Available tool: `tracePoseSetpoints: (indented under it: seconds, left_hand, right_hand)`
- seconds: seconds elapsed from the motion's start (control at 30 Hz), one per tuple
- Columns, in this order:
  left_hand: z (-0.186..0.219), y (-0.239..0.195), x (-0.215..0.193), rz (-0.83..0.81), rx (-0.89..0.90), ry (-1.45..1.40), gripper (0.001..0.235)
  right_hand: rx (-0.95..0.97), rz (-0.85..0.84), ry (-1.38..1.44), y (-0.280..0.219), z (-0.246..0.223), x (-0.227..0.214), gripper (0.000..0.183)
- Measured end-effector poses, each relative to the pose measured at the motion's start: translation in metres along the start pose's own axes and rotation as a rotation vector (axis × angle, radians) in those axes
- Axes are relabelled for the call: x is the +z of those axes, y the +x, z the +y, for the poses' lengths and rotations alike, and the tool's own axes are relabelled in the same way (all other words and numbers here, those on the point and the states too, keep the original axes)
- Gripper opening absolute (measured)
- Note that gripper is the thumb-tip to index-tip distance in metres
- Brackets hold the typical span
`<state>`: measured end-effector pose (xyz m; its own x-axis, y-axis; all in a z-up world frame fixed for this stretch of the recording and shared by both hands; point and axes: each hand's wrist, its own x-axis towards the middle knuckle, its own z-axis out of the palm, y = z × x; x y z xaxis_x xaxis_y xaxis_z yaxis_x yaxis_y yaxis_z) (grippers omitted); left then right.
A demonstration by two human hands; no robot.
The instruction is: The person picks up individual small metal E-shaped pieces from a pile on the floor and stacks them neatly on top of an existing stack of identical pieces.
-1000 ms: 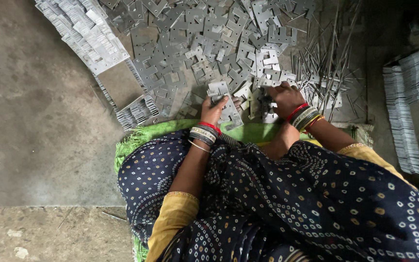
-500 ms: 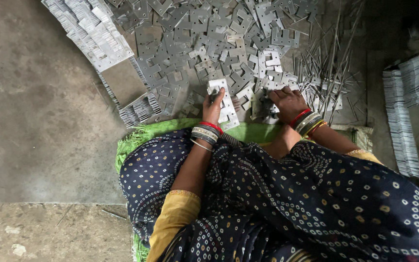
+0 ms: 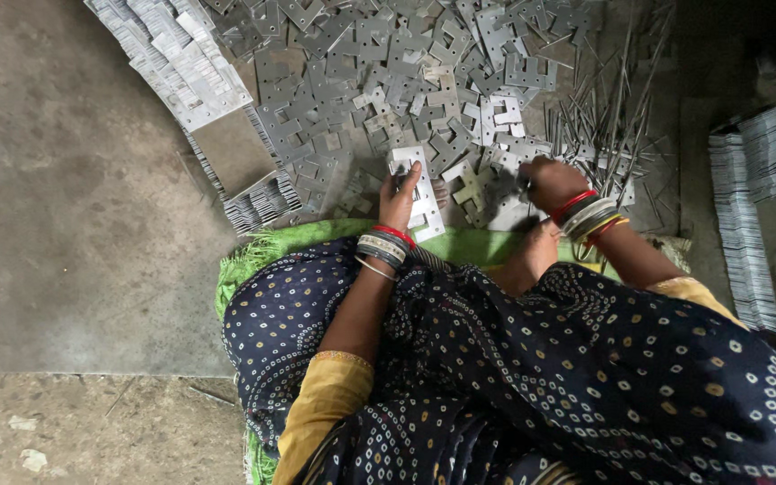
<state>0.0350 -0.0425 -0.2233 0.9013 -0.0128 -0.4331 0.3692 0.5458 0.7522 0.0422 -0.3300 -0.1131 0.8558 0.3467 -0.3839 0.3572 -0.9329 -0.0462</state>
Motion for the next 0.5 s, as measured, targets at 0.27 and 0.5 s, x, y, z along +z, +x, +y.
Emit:
tracePoseSetpoints:
  seconds: [0.27, 0.5]
  left_hand:
    - [-0.001, 0.006, -0.003, -0.192, -0.141, 0.197, 0.084]
    - [0.006, -0.003, 0.0, -0.087, -0.271, 0.083, 0.092]
  right_hand:
    - [-0.081, 0.124, 0.828, 0.007, -0.031, -0.052, 0.049]
    - [-0.19, 0.266, -0.197, -0.002, -0.045, 0.037, 0.052]
